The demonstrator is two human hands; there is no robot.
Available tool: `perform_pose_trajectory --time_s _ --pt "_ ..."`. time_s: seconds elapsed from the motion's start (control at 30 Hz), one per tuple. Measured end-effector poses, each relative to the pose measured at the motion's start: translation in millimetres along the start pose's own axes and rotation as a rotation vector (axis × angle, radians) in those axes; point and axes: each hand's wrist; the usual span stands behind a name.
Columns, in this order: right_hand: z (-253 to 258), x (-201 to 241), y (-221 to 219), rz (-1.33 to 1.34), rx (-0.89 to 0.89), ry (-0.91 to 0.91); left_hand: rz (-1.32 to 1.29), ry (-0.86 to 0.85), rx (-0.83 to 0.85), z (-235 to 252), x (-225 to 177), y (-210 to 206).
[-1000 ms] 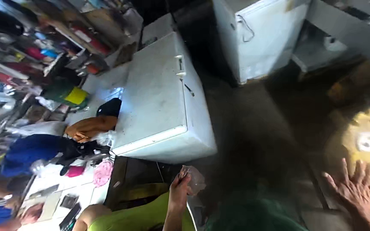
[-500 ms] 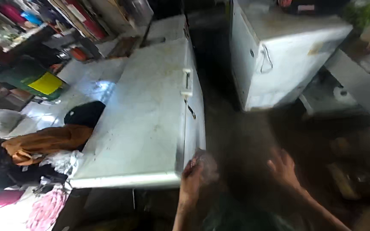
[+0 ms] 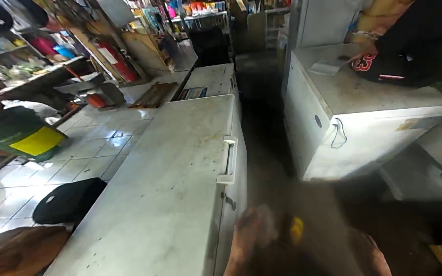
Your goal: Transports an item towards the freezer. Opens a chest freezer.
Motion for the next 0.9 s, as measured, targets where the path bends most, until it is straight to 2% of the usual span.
perform_pose_trajectory --time_s 0.17,0.33,0.5,0.73,0.9 --pt "170.3 42.0 21.2 0.116 -0.138 0.057 0.128 -0.043 -0.115 120.8 -48.8 -39.4" --pt "338.9 118.4 36.4 0.245 -0.121 0.245 0.128 -0.020 -0.274 222.5 -101.5 -77.4" --pt "461.5 181.0 21.7 0.355 -0.057 0.417 0.099 -0.017 -0.366 323.5 -116.5 -96.1" --pt "619.8 245.7 -24.6 0.346 0.079 0.317 0.045 0.076 -0.381 480.6 -132.2 -106.5" --pt "737.4 295.0 -45.2 0.333 0.205 0.159 0.015 0.134 -0.335 621.8 -170.2 -119.2"
Point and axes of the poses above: each hand's wrist, its own z-axis towards the middle knuckle, its own y-axis out of the back of the hand, x = y × z, and after that the axes turned 5 degrees about z, right-handed
